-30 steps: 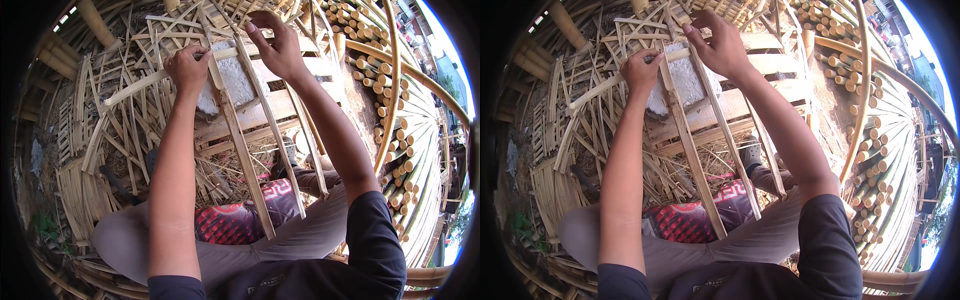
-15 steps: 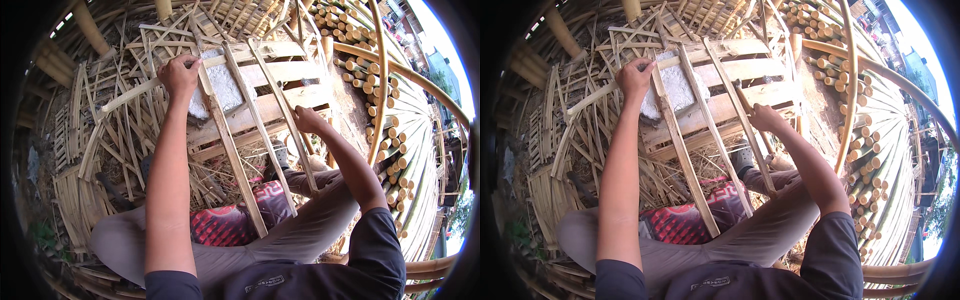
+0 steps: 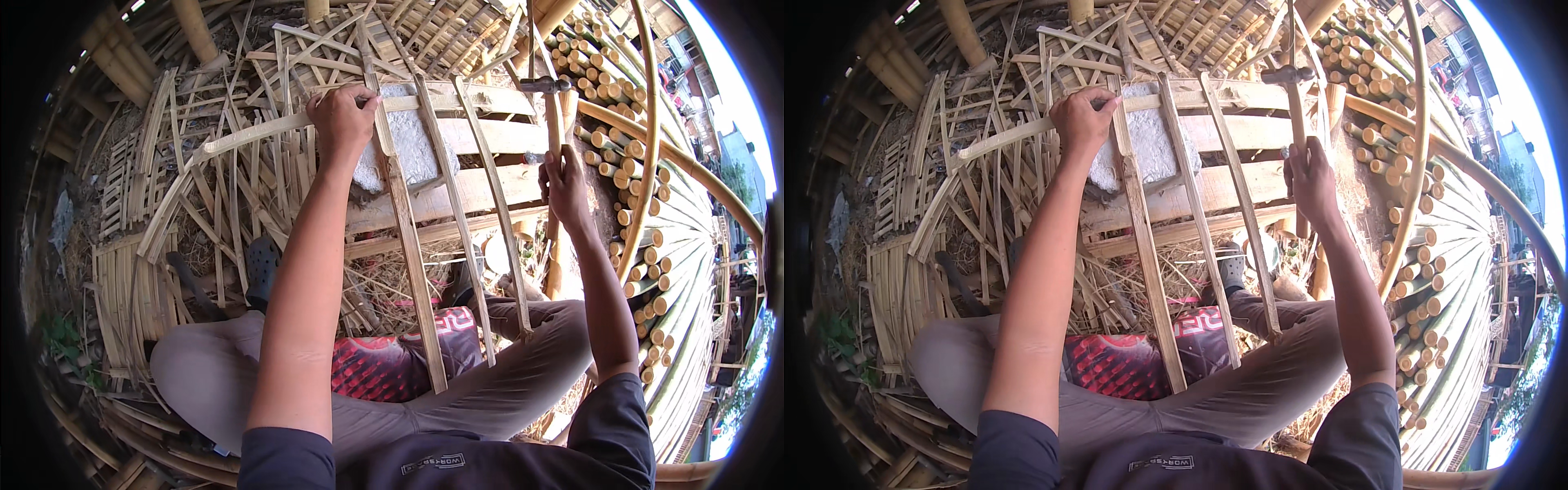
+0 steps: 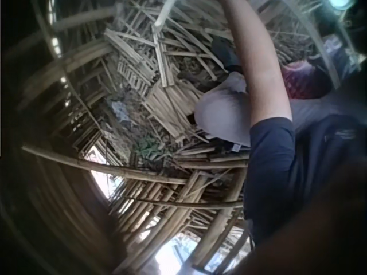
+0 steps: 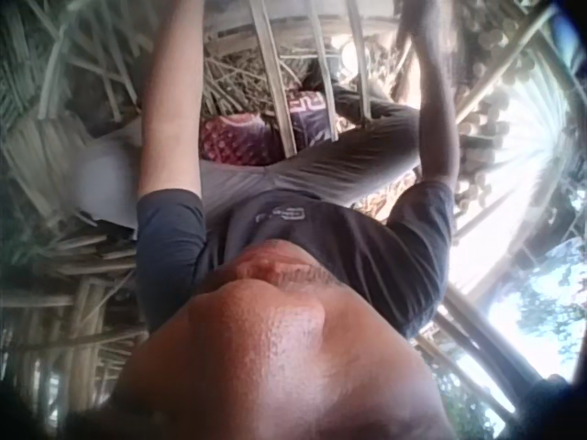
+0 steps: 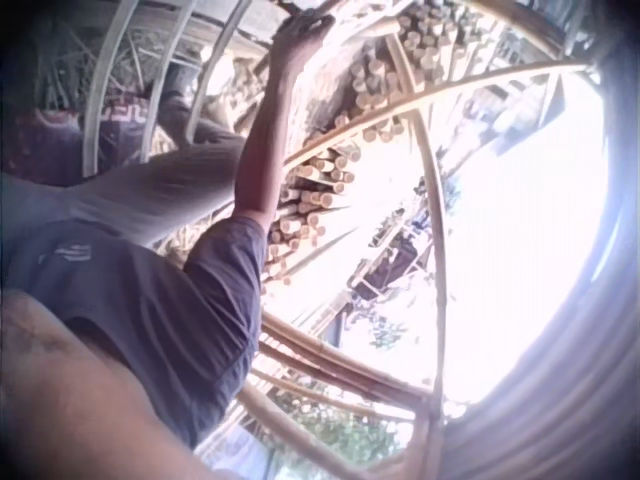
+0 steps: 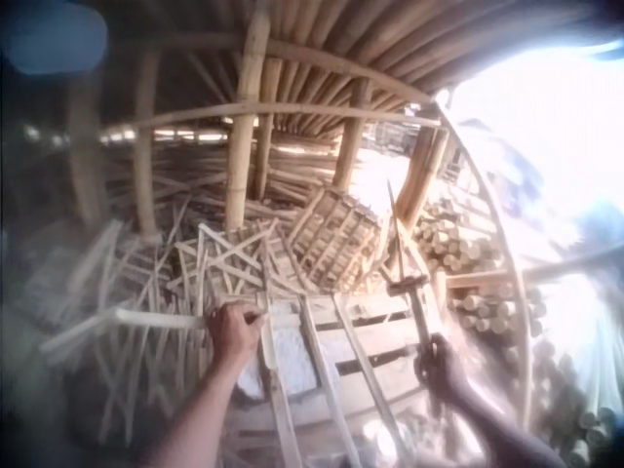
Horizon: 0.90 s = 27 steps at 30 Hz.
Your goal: The person hammers a nail into a thin bamboo strip to secure it to a wooden frame and then weaves another bamboo strip through the structure by hand.
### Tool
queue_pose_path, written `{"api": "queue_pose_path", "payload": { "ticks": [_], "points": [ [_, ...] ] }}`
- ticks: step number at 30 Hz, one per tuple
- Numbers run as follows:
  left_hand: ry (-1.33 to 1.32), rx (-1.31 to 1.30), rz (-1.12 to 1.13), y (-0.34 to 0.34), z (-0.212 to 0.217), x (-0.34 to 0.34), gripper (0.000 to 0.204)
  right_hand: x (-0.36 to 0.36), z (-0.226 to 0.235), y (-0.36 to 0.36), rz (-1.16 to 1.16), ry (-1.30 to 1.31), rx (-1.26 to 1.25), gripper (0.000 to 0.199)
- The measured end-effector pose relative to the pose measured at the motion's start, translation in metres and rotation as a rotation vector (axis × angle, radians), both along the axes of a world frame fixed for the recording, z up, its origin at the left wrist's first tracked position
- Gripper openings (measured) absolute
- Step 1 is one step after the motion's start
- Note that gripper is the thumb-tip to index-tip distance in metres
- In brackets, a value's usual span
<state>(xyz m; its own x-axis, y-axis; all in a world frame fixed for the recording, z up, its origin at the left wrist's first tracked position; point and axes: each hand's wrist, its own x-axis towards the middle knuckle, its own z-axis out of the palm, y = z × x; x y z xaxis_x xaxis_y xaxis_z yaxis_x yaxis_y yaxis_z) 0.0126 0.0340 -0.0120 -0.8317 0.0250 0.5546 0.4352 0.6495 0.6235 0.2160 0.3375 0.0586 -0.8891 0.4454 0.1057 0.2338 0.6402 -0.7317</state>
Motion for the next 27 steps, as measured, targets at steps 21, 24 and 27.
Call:
{"api": "queue_pose_path", "payload": {
  "ticks": [21, 24, 27],
  "points": [
    [0.114, 0.06, -0.031, -0.002, -0.006, -0.003, 0.019, -0.078, 0.018, -0.124, 0.51, 0.13, 0.444, 0.013],
    [0.133, 0.05, -0.024, -0.004, -0.008, -0.007, 0.018, -0.074, 0.017, -0.13, 0.5, 0.172, 0.431, 0.014],
    [0.092, 0.02, -0.026, -0.003, -0.007, -0.001, 0.018, -0.073, 0.016, -0.132, 0.468, 0.225, 0.36, 0.015]
  ]
}}
